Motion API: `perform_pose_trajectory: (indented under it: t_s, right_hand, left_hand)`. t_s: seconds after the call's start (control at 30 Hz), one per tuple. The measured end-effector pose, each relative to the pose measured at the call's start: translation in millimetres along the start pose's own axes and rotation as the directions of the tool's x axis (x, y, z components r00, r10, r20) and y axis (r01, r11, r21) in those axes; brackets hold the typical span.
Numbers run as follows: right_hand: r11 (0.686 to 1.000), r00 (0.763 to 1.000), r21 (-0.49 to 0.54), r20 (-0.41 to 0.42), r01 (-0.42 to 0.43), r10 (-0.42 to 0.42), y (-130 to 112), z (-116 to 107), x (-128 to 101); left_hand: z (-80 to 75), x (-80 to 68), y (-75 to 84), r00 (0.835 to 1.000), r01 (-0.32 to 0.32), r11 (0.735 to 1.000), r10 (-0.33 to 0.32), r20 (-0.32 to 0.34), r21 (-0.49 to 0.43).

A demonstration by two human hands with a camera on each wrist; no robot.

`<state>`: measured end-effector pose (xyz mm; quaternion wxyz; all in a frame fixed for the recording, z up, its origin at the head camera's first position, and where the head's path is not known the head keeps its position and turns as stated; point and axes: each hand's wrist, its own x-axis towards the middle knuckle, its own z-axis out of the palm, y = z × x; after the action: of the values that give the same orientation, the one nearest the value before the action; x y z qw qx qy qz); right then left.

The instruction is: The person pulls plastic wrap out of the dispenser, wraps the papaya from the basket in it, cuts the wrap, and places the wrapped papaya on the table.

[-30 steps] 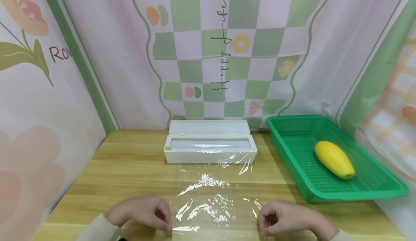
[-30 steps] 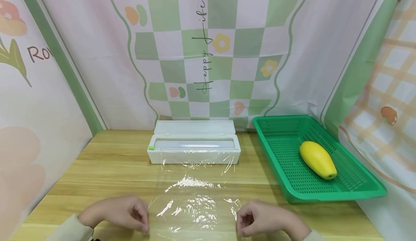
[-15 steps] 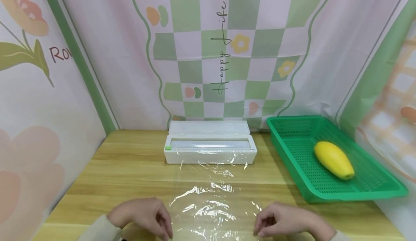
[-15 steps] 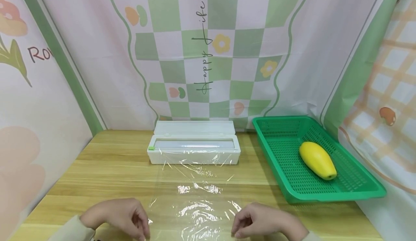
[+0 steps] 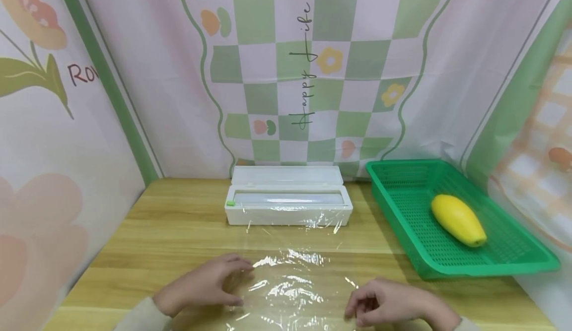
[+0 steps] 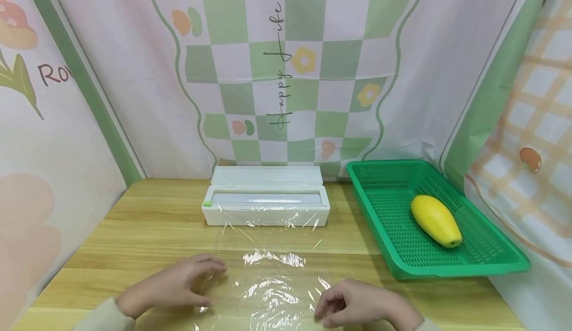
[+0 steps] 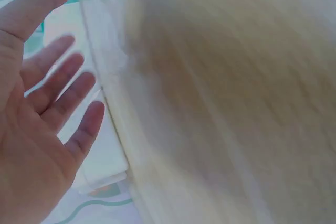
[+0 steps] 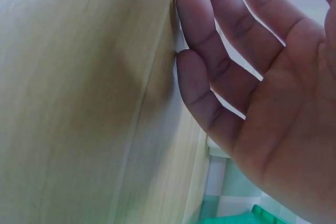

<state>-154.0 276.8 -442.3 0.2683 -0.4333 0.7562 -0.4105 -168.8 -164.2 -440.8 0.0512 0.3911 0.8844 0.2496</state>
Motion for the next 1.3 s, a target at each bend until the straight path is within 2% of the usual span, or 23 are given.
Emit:
perform_pose_trajectory:
  t_s: [0.1,0.23,0.43,0.63,0.77,0.93,1.07,1.13,1.2,1.3]
  right_hand:
    - [1.000,1.000,-0.021,0.000,-0.001,0.001,-2,0,0]
    - [0.999,1.000,-0.045,-0.001,-0.009,0.009,-4,-1,-1]
    - [1.000,1.000,-0.022,0.001,-0.012,0.012,-6,-2,-1]
    - [0.999,0.999,-0.018,-0.017,-0.042,0.042,-13,-9,-3]
    - [0.989,0.996,-0.143,-0.083,-0.044,0.032,-28,-25,-6]
    - [0.955,0.984,-0.284,-0.175,-0.087,0.038,-54,-58,-13]
    - [0.926,0.969,-0.347,-0.238,-0.149,0.066,-72,-88,-22]
    - [0.907,0.954,-0.368,-0.281,-0.205,0.102,-79,-104,-27]
    - [0.880,0.931,-0.383,-0.331,-0.280,0.152,-83,-123,-34]
    - [0.829,0.880,-0.379,-0.402,-0.412,0.253,-83,-151,-47]
  left_hand:
    - [2.9,-2.5,-1.8,0.999,0.032,0.997,-0.032,0.001,0.066]
    - [5.1,-5.8,-4.9,0.999,0.043,0.995,-0.045,0.013,0.091]
    - [5.3,-8.9,-6.1,0.998,0.025,0.994,-0.031,0.055,0.104]
    - [5.3,-8.5,-7.1,0.997,0.034,0.994,-0.040,0.059,0.101]
    - [6.6,-8.1,-10.0,0.997,0.038,0.996,-0.043,0.063,0.086]
    - [8.7,-9.0,-11.2,0.997,0.050,0.997,-0.053,0.052,0.056]
    - [9.4,-10.4,-10.6,0.998,0.054,0.998,-0.055,0.043,0.036]
    - [9.4,-10.5,-10.5,0.997,0.056,0.998,-0.057,0.043,0.026]
    - [9.2,-10.5,-10.5,0.997,0.064,0.998,-0.064,0.047,0.016]
    - [8.7,-9.8,-10.6,0.995,0.078,0.997,-0.078,0.059,-0.002]
